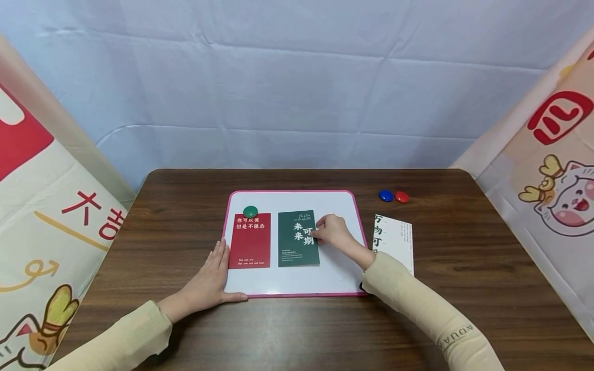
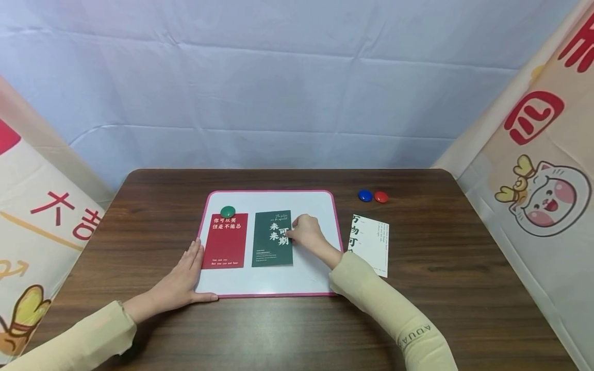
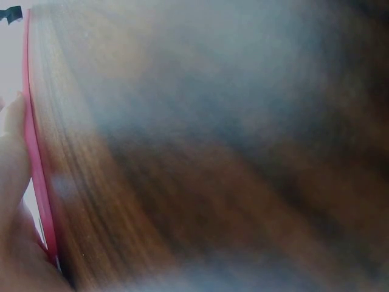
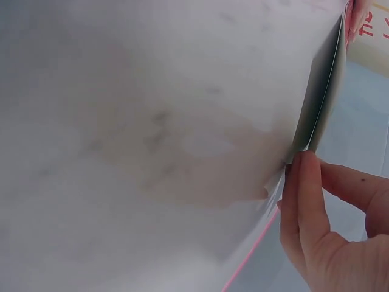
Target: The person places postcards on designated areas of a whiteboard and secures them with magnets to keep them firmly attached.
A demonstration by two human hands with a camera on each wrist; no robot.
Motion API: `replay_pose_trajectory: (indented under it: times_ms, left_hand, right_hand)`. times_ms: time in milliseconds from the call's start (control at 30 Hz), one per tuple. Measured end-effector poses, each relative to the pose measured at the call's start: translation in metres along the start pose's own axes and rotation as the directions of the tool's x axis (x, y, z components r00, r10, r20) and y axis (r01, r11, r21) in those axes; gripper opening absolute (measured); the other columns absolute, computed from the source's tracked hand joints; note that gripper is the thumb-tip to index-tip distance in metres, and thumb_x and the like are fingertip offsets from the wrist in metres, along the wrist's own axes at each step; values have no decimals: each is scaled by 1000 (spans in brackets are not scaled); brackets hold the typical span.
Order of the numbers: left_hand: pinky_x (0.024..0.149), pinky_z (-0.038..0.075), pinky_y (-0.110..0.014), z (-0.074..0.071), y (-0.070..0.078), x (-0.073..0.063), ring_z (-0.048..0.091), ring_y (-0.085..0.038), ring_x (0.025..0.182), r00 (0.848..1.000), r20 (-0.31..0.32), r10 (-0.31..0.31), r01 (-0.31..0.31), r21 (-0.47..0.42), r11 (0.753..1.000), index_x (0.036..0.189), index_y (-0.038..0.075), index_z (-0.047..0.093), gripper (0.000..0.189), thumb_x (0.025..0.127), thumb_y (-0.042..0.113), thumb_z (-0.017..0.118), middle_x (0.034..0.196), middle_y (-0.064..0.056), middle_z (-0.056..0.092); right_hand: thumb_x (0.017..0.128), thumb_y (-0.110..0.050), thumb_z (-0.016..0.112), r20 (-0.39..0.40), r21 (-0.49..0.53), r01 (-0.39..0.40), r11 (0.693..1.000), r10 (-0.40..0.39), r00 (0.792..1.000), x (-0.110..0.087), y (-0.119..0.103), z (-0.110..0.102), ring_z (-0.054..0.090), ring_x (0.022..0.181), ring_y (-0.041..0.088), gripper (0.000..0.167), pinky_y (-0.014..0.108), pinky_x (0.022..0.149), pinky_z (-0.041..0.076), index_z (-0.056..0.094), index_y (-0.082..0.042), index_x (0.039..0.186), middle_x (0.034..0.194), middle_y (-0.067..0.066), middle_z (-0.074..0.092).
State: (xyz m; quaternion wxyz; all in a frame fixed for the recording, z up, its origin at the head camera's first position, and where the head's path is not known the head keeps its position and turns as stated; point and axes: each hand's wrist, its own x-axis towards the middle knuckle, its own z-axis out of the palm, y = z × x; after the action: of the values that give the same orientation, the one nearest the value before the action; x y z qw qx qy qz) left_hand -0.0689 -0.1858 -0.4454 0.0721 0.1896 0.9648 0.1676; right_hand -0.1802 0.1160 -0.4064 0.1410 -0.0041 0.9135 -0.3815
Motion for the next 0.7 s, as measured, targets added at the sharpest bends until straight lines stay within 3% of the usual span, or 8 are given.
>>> replay_pose_trajectory:
  times_ms: [700]
  left_hand:
    - [105,25,-49,0,0,-1,9,-34,135,1000,-5,-2,2,-9,1000,143,-4,10,121,63,65,68,148,-20,9]
  right_hand:
    - [78,-9,71,28,-47,-8,999,9,1000,1,-3,0,63,55,12,28,20,53,48,61,8,98,75,13,66]
